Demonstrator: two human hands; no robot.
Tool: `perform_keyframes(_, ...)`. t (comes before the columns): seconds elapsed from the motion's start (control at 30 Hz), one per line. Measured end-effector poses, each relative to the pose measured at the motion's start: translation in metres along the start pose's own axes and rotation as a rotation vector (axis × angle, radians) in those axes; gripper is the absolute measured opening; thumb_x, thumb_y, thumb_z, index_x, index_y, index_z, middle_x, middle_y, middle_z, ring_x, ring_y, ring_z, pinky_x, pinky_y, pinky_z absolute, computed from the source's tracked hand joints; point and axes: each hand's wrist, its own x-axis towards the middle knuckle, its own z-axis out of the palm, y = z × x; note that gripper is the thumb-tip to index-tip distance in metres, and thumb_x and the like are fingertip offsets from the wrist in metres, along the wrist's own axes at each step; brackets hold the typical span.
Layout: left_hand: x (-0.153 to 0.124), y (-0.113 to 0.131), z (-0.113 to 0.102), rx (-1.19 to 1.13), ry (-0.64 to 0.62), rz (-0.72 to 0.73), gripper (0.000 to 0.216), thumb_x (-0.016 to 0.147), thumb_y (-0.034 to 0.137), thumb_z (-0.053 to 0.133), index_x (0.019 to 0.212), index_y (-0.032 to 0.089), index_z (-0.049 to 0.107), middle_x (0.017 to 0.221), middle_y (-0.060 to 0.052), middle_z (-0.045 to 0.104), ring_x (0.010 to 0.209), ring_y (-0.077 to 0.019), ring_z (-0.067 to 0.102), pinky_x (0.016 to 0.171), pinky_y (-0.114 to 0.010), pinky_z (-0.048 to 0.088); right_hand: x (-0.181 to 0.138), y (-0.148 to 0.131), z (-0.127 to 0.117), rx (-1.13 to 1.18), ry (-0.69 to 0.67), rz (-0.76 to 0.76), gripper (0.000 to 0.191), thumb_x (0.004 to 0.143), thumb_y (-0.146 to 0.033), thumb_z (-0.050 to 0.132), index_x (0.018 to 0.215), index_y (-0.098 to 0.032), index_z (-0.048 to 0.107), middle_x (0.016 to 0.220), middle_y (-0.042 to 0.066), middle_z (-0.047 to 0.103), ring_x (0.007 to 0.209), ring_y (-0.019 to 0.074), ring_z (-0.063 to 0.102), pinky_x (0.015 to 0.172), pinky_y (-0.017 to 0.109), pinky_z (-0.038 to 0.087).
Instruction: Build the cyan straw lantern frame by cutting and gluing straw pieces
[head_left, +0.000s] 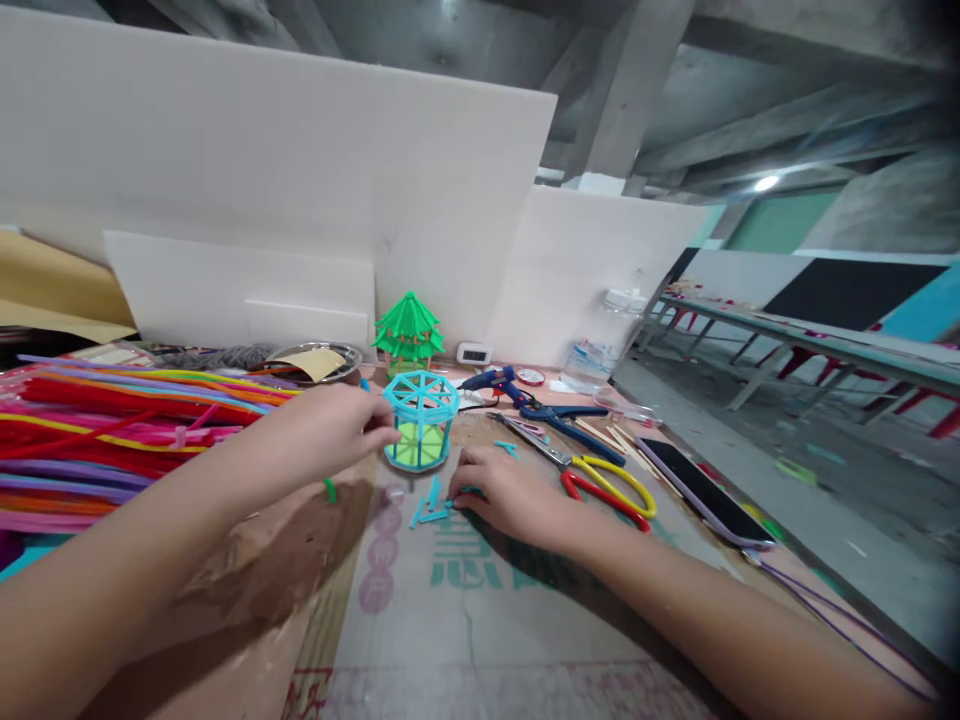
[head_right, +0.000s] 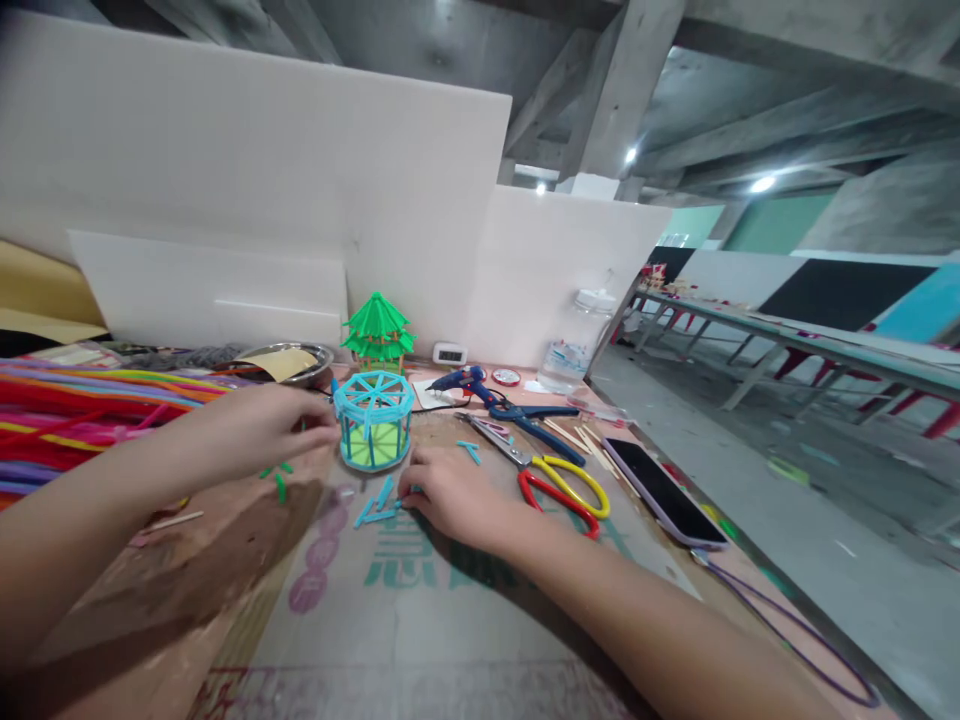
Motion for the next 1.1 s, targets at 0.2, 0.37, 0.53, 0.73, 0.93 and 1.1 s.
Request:
perform_keyframes(0.2, 0.024, -0.018, 0.021, -0.010, 0.243, 0.159, 0.028, 0.091, 0.032, 0.046, 0.103, 0.019, 0.067, 0.108, -0.009, 0.063, 0.107, -0.0224, 0.056, 0.093, -0.035, 0.043, -0.001, -0.005, -0.007, 0.309, 0.325, 0.066, 0.009, 0.088, -0.023, 0.055, 0.088, -0.018, 0.063, 0.088, 0.005, 0.063, 0.081, 0.0149, 0.057, 0.071, 0.027, 0.044)
perform_keyframes(0.37, 0.028, -0.023, 0.038, 0.007, 0.212, 0.219, 0.029, 0.092, 0.033, 0.046, 0.100, 0.019, 0.070, 0.115, -0.011, 0.060, 0.111, -0.0248, 0.054, 0.096, -0.041, 0.043, 0.007, -0.012, -0.005, 0.766, 0.326, 0.283, 0.008, 0.087, -0.027, 0.053, 0.088, -0.020, 0.057, 0.067, -0.002, 0.061, 0.053, 0.0094, 0.053, 0.051, 0.023, 0.042)
perform_keyframes(0.53, 0.027, -0.019, 0.035, -0.025, 0.184, 0.193, 0.029, 0.092, 0.032, 0.047, 0.098, 0.016, 0.070, 0.114, -0.012, 0.060, 0.109, -0.0243, 0.055, 0.096, -0.041, 0.044, 0.027, -0.019, 0.001, 1.214, 0.336, 0.433, 0.026, 0.072, -0.031, 0.070, 0.090, -0.017, 0.058, 0.068, 0.000, 0.067, 0.056, 0.0127, 0.063, 0.058, 0.028, 0.053)
perform_keyframes(0.73, 0.026, -0.018, 0.037, -0.045, 0.184, 0.171, 0.029, 0.092, 0.033, 0.046, 0.097, 0.018, 0.070, 0.117, -0.010, 0.059, 0.112, -0.0234, 0.053, 0.098, -0.041, 0.043, 0.035, -0.024, 0.023, 1.380, 0.408, 0.533, 0.031, 0.071, -0.042, 0.072, 0.077, -0.016, 0.056, 0.064, 0.003, 0.069, 0.053, 0.0122, 0.063, 0.050, 0.023, 0.050)
perform_keyframes(0.93, 0.025, -0.013, 0.034, -0.041, 0.179, 0.181, 0.027, 0.091, 0.032, 0.049, 0.094, 0.017, 0.070, 0.115, -0.011, 0.059, 0.111, -0.0242, 0.054, 0.097, -0.042, 0.043, 0.026, -0.023, 0.032, 1.359, 0.465, 0.507, 0.029, 0.076, -0.043, 0.069, 0.081, -0.018, 0.053, 0.060, -0.001, 0.066, 0.047, 0.0097, 0.058, 0.046, 0.020, 0.044)
perform_keyframes(1.1, 0.024, -0.011, 0.034, -0.040, 0.188, 0.203, 0.027, 0.091, 0.033, 0.049, 0.095, 0.016, 0.070, 0.115, -0.012, 0.059, 0.111, -0.0243, 0.054, 0.098, -0.042, 0.042, 0.022, -0.020, 0.031, 1.420, 0.502, 0.479, 0.028, 0.070, -0.034, 0.075, 0.083, -0.017, 0.057, 0.066, 0.001, 0.068, 0.058, 0.0120, 0.063, 0.058, 0.025, 0.051)
